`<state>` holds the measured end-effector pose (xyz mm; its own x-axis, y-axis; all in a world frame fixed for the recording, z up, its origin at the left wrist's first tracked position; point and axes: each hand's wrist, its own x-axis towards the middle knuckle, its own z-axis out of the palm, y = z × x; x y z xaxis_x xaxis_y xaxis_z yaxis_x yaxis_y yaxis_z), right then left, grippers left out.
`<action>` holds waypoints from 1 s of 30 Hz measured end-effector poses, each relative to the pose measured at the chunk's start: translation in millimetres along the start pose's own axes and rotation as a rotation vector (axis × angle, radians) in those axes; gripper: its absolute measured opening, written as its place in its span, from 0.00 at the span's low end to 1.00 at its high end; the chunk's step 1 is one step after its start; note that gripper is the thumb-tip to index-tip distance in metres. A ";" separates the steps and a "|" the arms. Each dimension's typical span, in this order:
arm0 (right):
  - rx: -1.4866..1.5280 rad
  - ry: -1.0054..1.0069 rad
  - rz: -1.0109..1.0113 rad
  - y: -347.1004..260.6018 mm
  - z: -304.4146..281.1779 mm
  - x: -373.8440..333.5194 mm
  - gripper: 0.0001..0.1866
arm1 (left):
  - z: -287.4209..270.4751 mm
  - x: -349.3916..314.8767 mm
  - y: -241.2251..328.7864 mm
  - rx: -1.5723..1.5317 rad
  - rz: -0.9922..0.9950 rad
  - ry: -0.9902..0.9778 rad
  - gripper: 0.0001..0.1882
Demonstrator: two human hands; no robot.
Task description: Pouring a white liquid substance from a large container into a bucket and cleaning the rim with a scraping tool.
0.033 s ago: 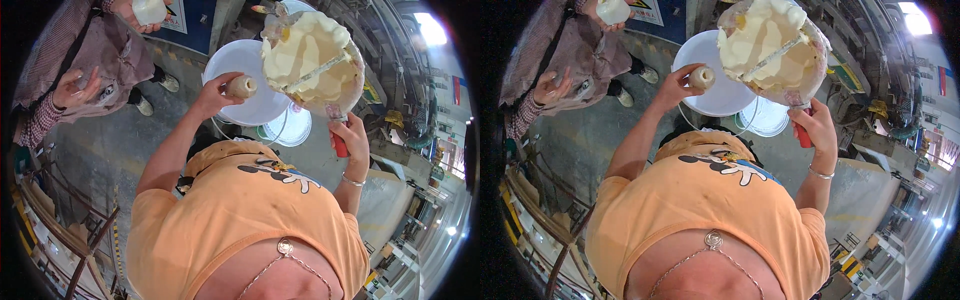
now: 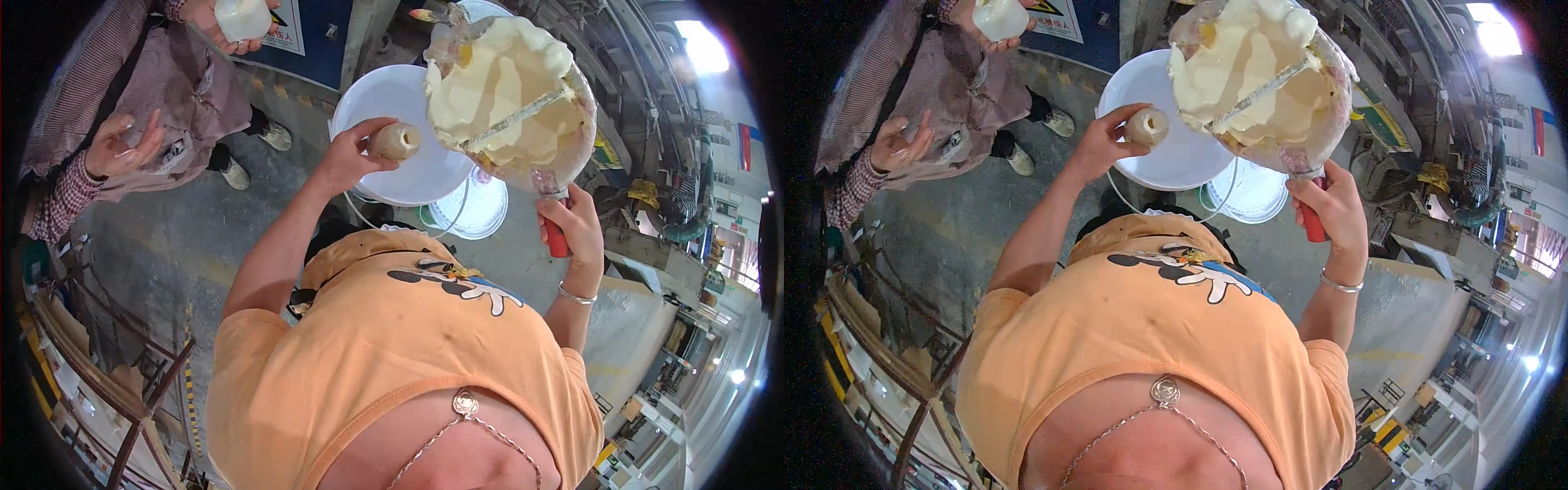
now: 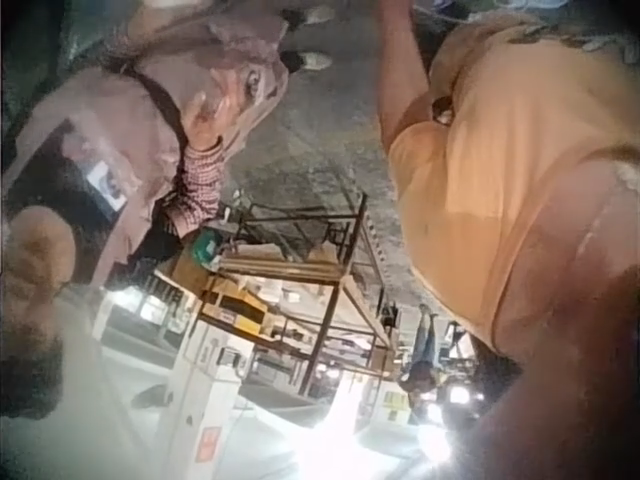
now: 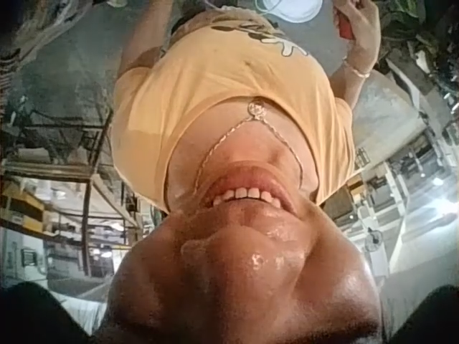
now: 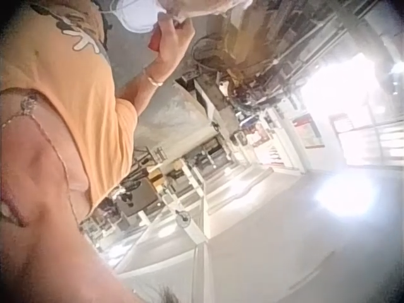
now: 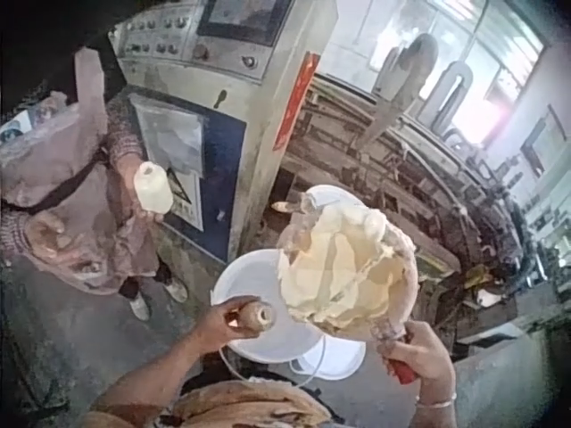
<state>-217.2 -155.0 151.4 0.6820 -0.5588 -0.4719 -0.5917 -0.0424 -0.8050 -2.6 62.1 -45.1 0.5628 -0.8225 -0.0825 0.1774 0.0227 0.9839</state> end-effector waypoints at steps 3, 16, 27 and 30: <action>0.002 -0.001 -0.028 -3.4 -1.1 -2.8 0.11 | 4.5 2.4 7.5 0.053 -0.050 0.002 0.36; -0.161 0.061 -0.059 -16.1 1.8 -4.3 0.12 | 9.6 8.6 12.1 0.062 -0.169 0.058 0.36; 0.025 0.045 -0.071 -3.5 -6.2 -1.3 0.10 | 7.9 17.5 4.8 0.155 -0.167 0.096 0.35; 0.064 0.048 -0.064 -1.3 -7.5 -2.1 0.10 | 10.4 23.4 8.1 0.136 -0.148 0.093 0.35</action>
<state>-221.1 -159.9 156.2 0.6953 -0.5955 -0.4024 -0.5178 -0.0266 -0.8551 3.6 37.2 -37.4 0.6118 -0.7551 -0.2356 0.1564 -0.1765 0.9718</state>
